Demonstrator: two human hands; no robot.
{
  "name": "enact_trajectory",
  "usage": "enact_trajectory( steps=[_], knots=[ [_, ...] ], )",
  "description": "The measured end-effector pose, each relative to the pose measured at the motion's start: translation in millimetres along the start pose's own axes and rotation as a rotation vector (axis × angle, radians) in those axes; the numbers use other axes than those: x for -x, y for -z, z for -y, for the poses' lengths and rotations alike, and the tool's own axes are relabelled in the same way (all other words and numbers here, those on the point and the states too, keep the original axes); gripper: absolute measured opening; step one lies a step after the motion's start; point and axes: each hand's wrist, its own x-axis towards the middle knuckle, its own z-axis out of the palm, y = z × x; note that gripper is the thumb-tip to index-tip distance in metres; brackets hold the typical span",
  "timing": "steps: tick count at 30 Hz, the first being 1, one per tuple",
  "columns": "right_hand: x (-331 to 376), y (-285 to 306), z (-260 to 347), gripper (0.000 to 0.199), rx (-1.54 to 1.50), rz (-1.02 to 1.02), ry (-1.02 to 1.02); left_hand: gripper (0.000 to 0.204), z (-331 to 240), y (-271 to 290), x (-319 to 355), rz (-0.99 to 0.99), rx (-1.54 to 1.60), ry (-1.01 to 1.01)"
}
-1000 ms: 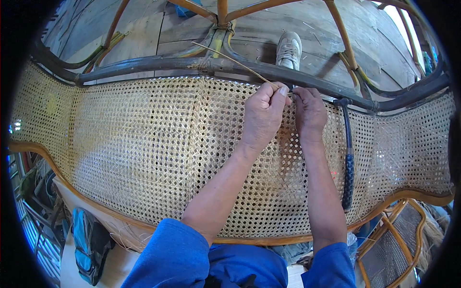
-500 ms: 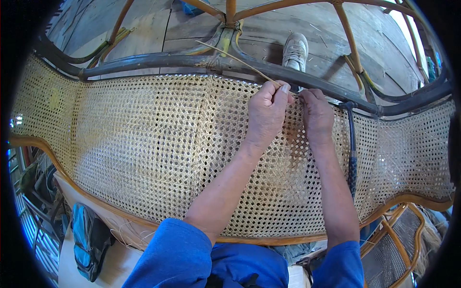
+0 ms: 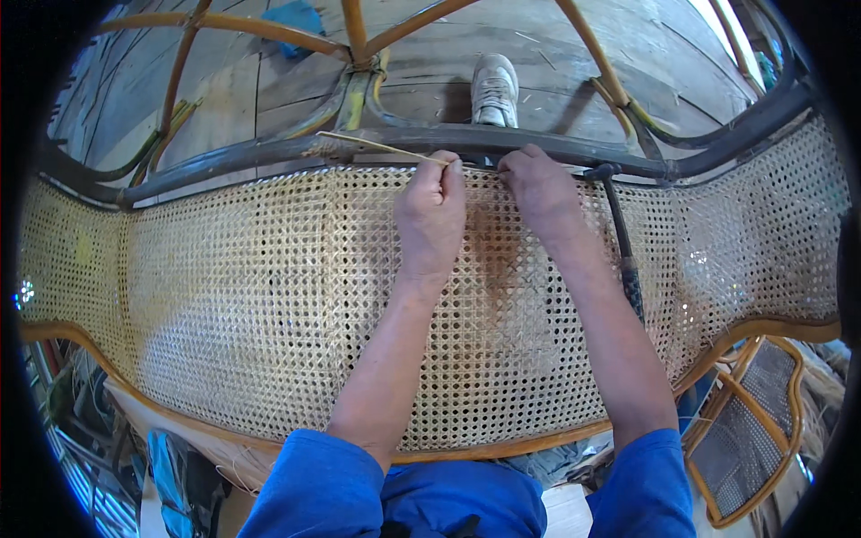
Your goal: The person weaves a cane strip into the seat of a rattan chair using a hammer to secure the weave. They repeatedly thread the strip through the existing mesh and tap it down to tighten the pattern.
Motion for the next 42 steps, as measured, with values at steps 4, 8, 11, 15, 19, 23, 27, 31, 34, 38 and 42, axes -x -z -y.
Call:
enact_trajectory(
  steps=[4, 8, 11, 15, 19, 23, 27, 31, 34, 38, 42],
  knots=[
    [-1, 6, 11, 0.015, 0.092, 0.095, -0.051, 0.011, 2, -3, -1, 0.035, -0.046, -0.003],
    [29, 17, -4, 0.029, -0.392, -0.334, -0.047, 0.012, 1, -5, -2, 0.04, -0.054, -0.012],
    [85, 60, -21, 0.04, -0.176, -0.202, -0.502, 0.014, -5, 2, 0, 0.057, -0.097, 0.013],
    [147, 77, -36, 0.032, 0.088, -0.059, -0.667, 0.015, -5, 2, 0, 0.064, -0.105, 0.039],
    [153, 80, -36, 0.023, -0.162, -0.072, -0.65, 0.015, -1, -1, -1, 0.05, -0.079, 0.009],
    [150, 72, -4, 0.022, -0.693, -0.04, -0.701, 0.014, 5, -2, 0, 0.04, -0.074, -0.021],
    [139, 56, 11, 0.026, -0.539, 0.087, -0.617, 0.013, 2, -1, -1, 0.05, -0.048, 0.006],
    [131, 52, 20, 0.027, -0.579, 0.118, -0.589, 0.014, 1, -1, -1, 0.051, -0.045, 0.003],
    [127, 53, 27, 0.028, -0.611, 0.107, -0.557, 0.014, 2, -2, -1, 0.022, -0.049, -0.023],
    [121, 37, 20, 0.029, -0.523, 0.208, -0.588, 0.014, 4, -3, -1, 0.027, -0.043, -0.029],
    [125, 39, 26, 0.028, -0.618, 0.115, -0.599, 0.014, 5, -4, -2, 0.031, -0.041, -0.024]
  ],
)
